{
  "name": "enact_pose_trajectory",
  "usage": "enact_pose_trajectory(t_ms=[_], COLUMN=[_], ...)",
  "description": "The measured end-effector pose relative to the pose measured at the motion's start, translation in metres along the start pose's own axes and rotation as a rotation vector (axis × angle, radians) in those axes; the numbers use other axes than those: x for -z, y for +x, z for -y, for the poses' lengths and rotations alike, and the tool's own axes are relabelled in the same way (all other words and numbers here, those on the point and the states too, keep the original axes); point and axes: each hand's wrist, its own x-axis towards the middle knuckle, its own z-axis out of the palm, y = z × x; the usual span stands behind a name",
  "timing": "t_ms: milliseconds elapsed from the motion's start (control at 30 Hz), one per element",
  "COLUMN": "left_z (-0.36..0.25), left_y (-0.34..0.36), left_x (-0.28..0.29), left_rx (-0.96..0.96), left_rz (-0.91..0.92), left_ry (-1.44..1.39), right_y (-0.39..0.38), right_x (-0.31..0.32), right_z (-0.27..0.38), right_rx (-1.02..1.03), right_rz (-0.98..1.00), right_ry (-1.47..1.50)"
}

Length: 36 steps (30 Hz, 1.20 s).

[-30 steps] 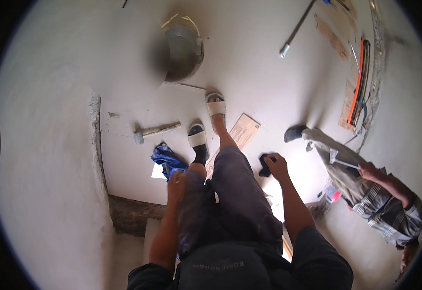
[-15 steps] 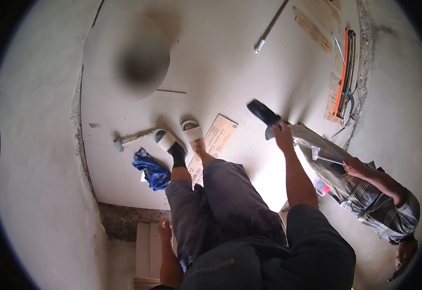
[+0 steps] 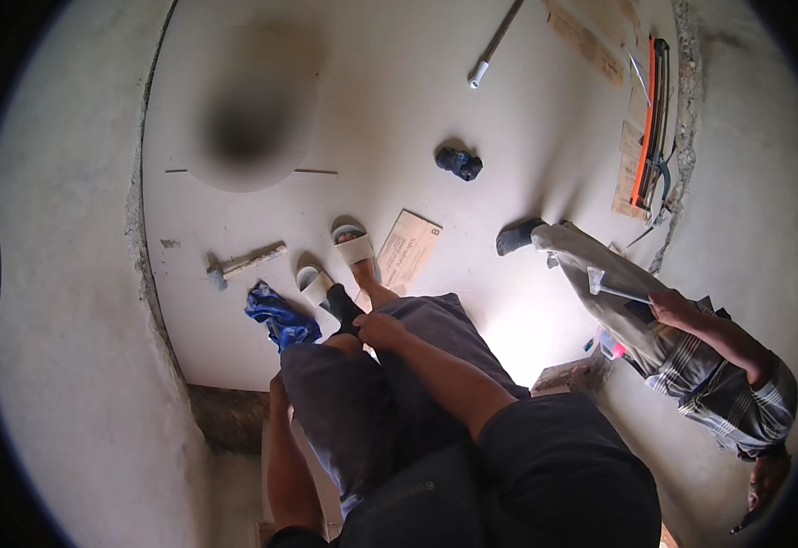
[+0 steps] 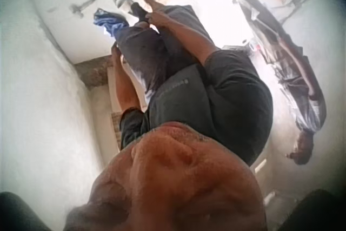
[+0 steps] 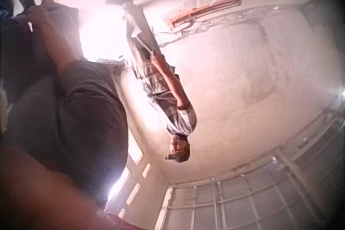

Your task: The person cleans the floor with a cloth, spreads cement with a trowel, places a large white tile, and taps it with a rubber mallet. They remove a sock from their left foot and continue tapping the tile to secure it.

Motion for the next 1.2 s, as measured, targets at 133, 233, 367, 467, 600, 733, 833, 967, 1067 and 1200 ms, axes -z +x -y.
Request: enact_pose_trajectory(t_ms=[133,233,367,467,600,733,833,967,1067,1200], left_z=[-0.018,-0.045,-0.077,-0.087,-0.090,-0.108,-0.140,-0.170,-0.178,-0.195], left_y=[-0.009,-0.013,-0.004,0.002,0.005,0.010,0.026,0.030,0.005,-0.025], left_x=[-0.029,-0.048,-0.039,-0.026,-0.015,-0.016,-0.020,-0.042,-0.042,-0.044], left_rx=[0.190,0.193,-0.064,-0.227,-0.254,-0.426,-0.391,-0.425,-0.223,-0.069], left_rz=[0.021,0.073,0.107,0.087,0.307,0.070,-0.040,0.017,0.098,0.469], left_ry=[-0.142,-0.341,0.034,0.282,0.061,0.529,0.763,0.822,0.402,0.128], right_y=[0.006,0.013,0.023,0.025,0.010,-0.005,0.010,0.056,0.050,0.010], right_x=[-0.018,-0.025,-0.026,-0.016,-0.005,-0.001,0.001,0.005,0.018,0.037], right_z=[0.016,0.018,0.023,0.033,0.049,0.056,0.054,0.050,0.039,0.040], right_rx=[-0.044,-0.011,-0.016,0.096,0.192,0.100,0.131,-0.138,-0.012,0.057], right_rz=[0.154,0.096,0.015,0.059,-0.009,-0.032,-0.158,-0.737,-0.556,-0.118], right_ry=[-0.040,-0.014,0.050,-0.006,-0.130,-0.078,-0.117,0.255,0.710,0.601])
